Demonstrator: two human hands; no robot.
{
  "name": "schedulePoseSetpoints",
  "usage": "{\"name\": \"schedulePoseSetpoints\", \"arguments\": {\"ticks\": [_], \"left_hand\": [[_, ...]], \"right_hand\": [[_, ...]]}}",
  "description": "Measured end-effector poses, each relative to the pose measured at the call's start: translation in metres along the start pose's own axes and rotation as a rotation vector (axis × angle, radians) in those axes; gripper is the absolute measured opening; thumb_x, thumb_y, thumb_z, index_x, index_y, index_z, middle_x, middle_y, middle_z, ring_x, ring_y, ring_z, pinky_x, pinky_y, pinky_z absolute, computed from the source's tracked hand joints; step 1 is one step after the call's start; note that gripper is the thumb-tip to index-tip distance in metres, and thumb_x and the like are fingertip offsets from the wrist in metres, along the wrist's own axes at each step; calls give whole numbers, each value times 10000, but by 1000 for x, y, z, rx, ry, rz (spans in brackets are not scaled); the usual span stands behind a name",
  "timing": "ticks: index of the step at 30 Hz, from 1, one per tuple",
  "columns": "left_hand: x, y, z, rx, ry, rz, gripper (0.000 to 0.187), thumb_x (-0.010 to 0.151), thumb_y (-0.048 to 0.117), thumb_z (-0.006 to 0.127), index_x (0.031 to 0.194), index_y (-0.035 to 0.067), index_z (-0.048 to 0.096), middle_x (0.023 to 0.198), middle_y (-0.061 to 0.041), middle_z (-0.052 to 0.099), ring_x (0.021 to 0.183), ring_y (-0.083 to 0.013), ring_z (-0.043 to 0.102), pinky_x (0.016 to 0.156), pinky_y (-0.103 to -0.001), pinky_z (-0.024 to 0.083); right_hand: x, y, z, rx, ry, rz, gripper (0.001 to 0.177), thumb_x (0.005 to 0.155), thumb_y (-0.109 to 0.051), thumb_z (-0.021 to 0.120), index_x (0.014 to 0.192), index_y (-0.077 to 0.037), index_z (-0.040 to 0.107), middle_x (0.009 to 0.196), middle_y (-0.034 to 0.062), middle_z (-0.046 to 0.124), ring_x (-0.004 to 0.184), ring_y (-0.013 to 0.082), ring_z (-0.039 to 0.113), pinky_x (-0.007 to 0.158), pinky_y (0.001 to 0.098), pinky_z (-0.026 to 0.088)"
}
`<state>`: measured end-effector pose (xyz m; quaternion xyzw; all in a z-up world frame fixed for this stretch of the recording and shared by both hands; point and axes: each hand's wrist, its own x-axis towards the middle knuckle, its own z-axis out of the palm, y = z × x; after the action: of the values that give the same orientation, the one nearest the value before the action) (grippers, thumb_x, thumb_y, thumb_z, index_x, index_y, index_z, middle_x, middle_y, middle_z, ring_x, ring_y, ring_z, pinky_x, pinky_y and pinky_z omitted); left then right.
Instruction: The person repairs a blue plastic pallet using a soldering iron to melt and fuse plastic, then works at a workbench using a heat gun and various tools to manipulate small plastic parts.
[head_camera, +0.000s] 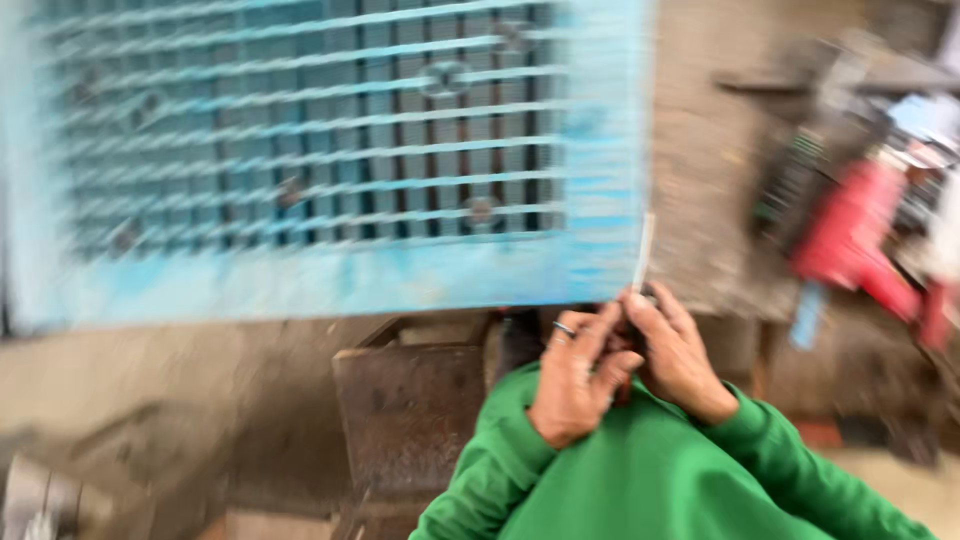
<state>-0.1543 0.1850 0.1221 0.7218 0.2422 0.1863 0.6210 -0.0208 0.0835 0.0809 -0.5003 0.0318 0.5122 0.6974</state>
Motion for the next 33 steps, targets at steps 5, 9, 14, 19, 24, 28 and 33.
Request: {"name": "schedulePoseSetpoints", "arguments": {"ticks": [5,9,14,19,24,28,33], "left_hand": [[25,-12,50,159,-267,-21,548,947,263,745,1407,10,591,1098,-141,625,987,-312,648,871,-379,540],[45,-24,96,240,-509,-55,605,946,349,712,1423,12,556,1115,-161,634,1031,-355,639,881,-421,514],[62,-44,167,228,-674,-86,658,945,388,683,1485,48,524,1206,-208,663,1114,-408,639,925,-449,504],[82,-69,250,48,-789,-101,574,1000,390,630,1460,62,529,1252,-232,696,1177,-396,674,986,-429,518],[62,-106,305,115,-733,-309,540,1022,367,578,1463,57,562,1221,-233,704,1151,-390,663,963,-433,516],[35,-142,304,-407,-601,-957,494,1067,317,589,1385,-59,625,1146,-159,666,965,-241,653,841,-463,569],[34,-170,302,-194,-739,-984,441,1061,275,565,1450,71,531,1136,-41,689,925,-130,639,770,-345,533]], "right_hand": [[-30,4,-61,23,127,-51,237,1007,-121,576,1234,-55,558,939,34,638,851,110,608,744,261,531],[-38,1,-112,-13,206,-41,265,989,-93,568,1251,-54,566,929,16,640,841,92,607,733,253,522],[-39,-3,-188,-147,400,-233,247,1010,-90,571,1249,-29,551,884,24,631,744,92,587,645,250,502],[-32,-18,-253,-116,641,-468,284,1018,-73,566,1295,-42,511,902,20,634,729,80,605,626,225,510],[-56,-8,-278,-273,680,-273,234,1003,-94,559,1231,-48,570,862,45,642,570,104,576,462,273,474],[-66,22,-273,-341,505,30,254,969,-88,580,1220,-56,605,848,69,670,559,118,571,476,289,489],[-54,53,-291,-7,643,-23,278,965,-91,571,1239,-48,546,843,55,626,589,126,594,473,307,523]]}}
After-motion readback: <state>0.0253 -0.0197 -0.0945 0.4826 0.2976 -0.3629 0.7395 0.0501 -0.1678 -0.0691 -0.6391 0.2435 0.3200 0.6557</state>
